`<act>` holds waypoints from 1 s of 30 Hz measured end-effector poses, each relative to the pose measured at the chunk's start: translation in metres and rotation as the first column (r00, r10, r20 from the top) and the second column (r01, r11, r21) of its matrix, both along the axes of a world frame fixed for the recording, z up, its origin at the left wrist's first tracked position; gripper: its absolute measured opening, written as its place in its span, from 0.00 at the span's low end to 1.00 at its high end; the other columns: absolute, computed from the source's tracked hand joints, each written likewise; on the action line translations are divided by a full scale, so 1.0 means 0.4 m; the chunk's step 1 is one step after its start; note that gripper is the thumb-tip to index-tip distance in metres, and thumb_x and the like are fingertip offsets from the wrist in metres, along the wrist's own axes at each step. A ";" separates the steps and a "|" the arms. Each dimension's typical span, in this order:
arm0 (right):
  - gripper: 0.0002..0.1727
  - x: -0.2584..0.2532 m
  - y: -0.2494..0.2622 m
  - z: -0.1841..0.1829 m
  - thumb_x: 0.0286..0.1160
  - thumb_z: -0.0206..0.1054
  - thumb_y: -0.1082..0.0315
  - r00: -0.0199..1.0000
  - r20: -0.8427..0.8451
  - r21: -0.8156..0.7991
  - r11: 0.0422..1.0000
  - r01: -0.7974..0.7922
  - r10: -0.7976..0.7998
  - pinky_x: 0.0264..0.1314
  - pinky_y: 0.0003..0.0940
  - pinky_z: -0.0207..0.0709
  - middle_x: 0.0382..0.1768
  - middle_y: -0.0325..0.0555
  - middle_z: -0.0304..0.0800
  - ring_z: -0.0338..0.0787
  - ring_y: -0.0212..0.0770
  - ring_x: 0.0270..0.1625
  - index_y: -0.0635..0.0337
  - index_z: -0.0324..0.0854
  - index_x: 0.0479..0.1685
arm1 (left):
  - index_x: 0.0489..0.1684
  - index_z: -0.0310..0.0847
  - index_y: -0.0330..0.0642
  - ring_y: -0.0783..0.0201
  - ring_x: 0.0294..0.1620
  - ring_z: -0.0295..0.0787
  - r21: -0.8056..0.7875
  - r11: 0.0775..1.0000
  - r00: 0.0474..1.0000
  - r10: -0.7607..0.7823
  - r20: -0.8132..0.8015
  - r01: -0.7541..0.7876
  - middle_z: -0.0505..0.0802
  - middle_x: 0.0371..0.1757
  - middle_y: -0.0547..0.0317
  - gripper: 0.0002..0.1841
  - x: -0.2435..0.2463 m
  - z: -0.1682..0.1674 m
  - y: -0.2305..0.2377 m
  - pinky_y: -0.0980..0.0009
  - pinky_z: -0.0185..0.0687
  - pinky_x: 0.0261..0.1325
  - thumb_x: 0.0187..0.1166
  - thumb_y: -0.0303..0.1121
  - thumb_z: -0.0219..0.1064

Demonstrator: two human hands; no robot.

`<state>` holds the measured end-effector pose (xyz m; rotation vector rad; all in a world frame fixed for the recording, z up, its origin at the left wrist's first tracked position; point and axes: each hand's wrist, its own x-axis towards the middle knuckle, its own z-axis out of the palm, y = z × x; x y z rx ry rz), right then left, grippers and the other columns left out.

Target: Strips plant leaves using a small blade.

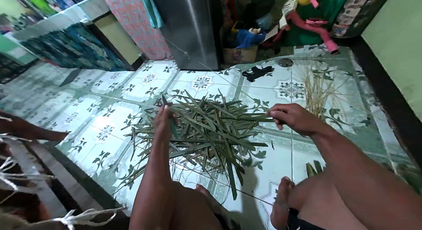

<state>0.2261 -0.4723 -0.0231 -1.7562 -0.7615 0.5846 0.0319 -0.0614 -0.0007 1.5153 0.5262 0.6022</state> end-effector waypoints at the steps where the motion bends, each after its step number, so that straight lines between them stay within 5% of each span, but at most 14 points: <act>1: 0.15 -0.006 0.012 0.003 0.89 0.54 0.67 1.000 0.005 0.043 0.999 0.025 -0.025 0.40 0.28 0.85 0.37 0.38 0.87 0.85 0.28 0.31 0.64 0.84 0.57 | 0.70 0.76 0.40 0.69 0.19 0.82 0.107 0.992 0.996 -0.060 -0.073 0.067 0.84 0.24 0.62 0.21 0.000 -0.011 0.001 0.71 0.85 0.26 0.94 0.42 0.46; 6: 0.13 -0.018 0.056 -0.004 0.87 0.59 0.65 0.991 0.107 0.073 0.995 0.073 -0.080 0.43 0.28 0.78 0.37 0.39 0.86 0.81 0.27 0.34 0.61 0.87 0.54 | 0.45 0.84 0.35 0.72 0.15 0.77 0.315 0.912 0.906 -0.123 -0.404 0.264 0.84 0.20 0.63 0.25 0.017 -0.022 -0.034 0.74 0.77 0.21 0.95 0.46 0.46; 12: 0.16 -0.026 0.071 -0.026 0.90 0.56 0.62 0.986 0.151 -0.098 0.993 -0.061 0.075 0.38 0.30 0.76 0.35 0.40 0.85 0.78 0.29 0.30 0.59 0.87 0.58 | 0.81 0.70 0.45 0.71 0.15 0.76 0.061 0.950 0.932 -0.285 -0.226 0.305 0.82 0.22 0.62 0.22 0.010 0.034 -0.117 0.76 0.77 0.19 0.94 0.42 0.47; 17: 0.16 -0.039 0.063 -0.035 0.88 0.56 0.63 0.955 0.182 -0.156 0.966 -0.206 0.233 0.38 0.29 0.75 0.39 0.40 0.87 0.78 0.28 0.31 0.59 0.89 0.55 | 0.87 0.64 0.53 0.71 0.17 0.74 -0.066 0.914 0.901 -0.407 -0.150 0.401 0.82 0.26 0.62 0.23 0.038 0.032 -0.158 0.77 0.75 0.19 0.94 0.41 0.48; 22: 0.13 -0.033 0.051 -0.041 0.87 0.59 0.65 0.889 0.142 -0.318 0.871 -0.375 0.435 0.50 0.40 0.80 0.43 0.46 0.90 0.86 0.36 0.41 0.61 0.89 0.51 | 0.77 0.76 0.52 0.73 0.15 0.73 -0.131 0.933 0.933 -0.348 -0.089 0.336 0.80 0.25 0.65 0.20 0.049 0.031 -0.145 0.78 0.74 0.18 0.94 0.44 0.48; 25: 0.12 -0.035 0.058 -0.048 0.87 0.60 0.66 0.860 0.122 -0.398 0.818 -0.415 0.495 0.47 0.44 0.80 0.37 0.48 0.88 0.85 0.40 0.37 0.62 0.87 0.50 | 0.75 0.77 0.50 0.73 0.16 0.74 -0.124 0.938 0.939 -0.334 -0.076 0.324 0.81 0.25 0.65 0.20 0.047 0.029 -0.142 0.78 0.75 0.18 0.94 0.44 0.48; 30: 0.11 -0.050 0.083 -0.026 0.85 0.60 0.67 0.979 0.058 -0.241 0.954 -0.178 0.198 0.42 0.41 0.87 0.38 0.51 0.86 0.89 0.40 0.34 0.67 0.80 0.53 | 0.51 0.80 0.40 0.72 0.16 0.77 -0.182 0.950 0.958 -0.273 -0.084 0.254 0.81 0.24 0.64 0.20 0.042 0.028 -0.164 0.77 0.80 0.19 0.94 0.45 0.45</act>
